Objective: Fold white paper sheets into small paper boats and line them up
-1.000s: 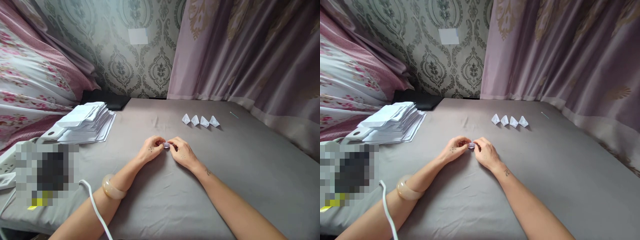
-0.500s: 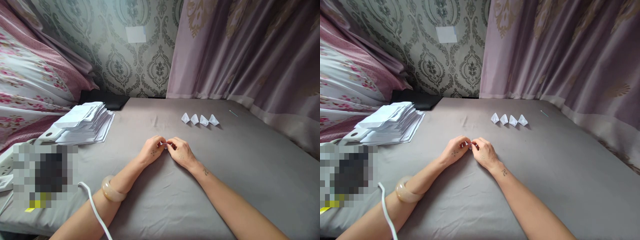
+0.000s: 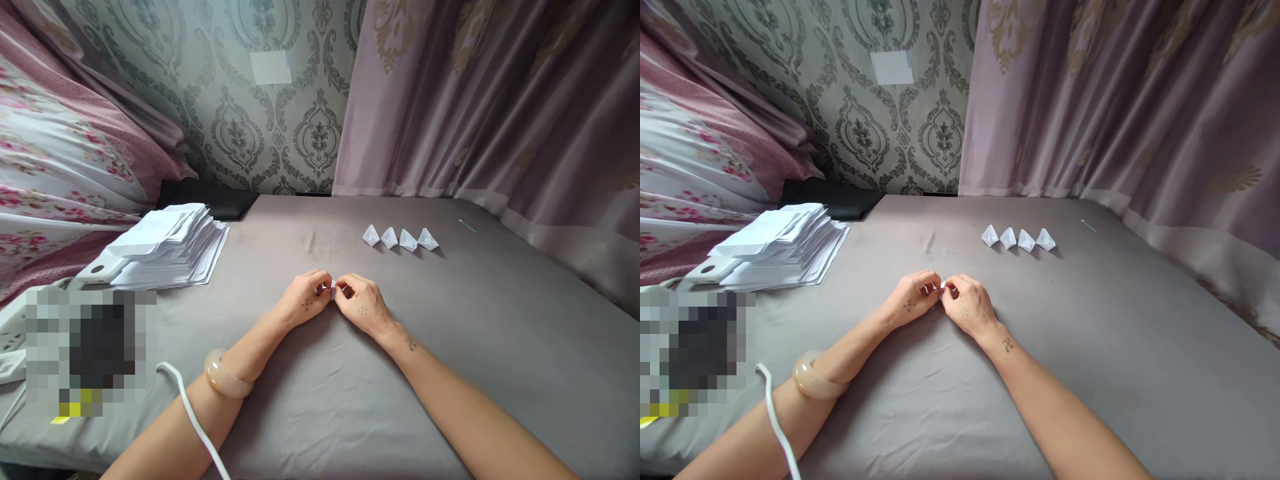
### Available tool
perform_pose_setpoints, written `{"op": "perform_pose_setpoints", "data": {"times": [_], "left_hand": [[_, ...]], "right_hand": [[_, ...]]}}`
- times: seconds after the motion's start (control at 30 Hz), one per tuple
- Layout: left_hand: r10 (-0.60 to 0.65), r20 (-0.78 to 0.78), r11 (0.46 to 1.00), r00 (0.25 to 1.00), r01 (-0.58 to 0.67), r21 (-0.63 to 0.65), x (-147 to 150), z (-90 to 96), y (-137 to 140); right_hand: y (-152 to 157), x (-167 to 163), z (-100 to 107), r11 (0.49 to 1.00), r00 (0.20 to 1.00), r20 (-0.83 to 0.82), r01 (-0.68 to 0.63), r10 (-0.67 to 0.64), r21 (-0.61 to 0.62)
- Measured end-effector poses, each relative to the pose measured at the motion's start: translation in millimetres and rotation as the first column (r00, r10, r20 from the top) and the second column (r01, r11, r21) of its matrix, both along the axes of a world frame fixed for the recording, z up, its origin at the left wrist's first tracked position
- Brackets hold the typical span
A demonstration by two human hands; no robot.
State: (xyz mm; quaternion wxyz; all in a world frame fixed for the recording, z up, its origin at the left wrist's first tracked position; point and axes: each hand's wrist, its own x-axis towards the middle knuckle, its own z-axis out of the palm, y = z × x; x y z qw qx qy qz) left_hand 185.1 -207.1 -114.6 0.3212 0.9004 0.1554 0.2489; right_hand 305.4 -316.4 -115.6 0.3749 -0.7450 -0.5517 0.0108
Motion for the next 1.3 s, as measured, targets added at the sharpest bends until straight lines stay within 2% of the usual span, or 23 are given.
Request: {"op": "perform_pose_setpoints", "data": {"times": [0.23,0.4,0.67,0.93,1.13,1.3], "left_hand": [[0.056,-0.044,0.992,0.997,-0.06,-0.112,-3,6.2,0],[0.118,-0.094,0.983,0.989,-0.13,-0.132,-6,10.5,3],[-0.002,-0.086,0.999,0.996,0.006,0.043,-13,6.2,14],[-0.008,-0.141,0.994,0.99,0.022,0.103,-16,3.4,18],[0.05,-0.199,0.972,0.979,-0.002,0.235,-16,7.5,12],[0.044,-0.233,0.951,0.971,0.031,0.307,-16,9.2,9]], "right_hand": [[-3,5,3,1.0,0.998,-0.052,0.025,-0.026,-0.007],[-7,11,5,0.999,0.999,-0.026,0.024,-0.026,-0.04],[-20,22,17,0.98,0.973,0.199,-0.083,0.119,-0.181],[-24,27,23,0.939,0.926,0.298,-0.134,0.233,-0.316],[-24,22,24,0.947,0.916,0.356,-0.069,0.186,-0.315],[-19,17,22,0.957,0.884,0.414,-0.106,0.216,-0.271]]}}
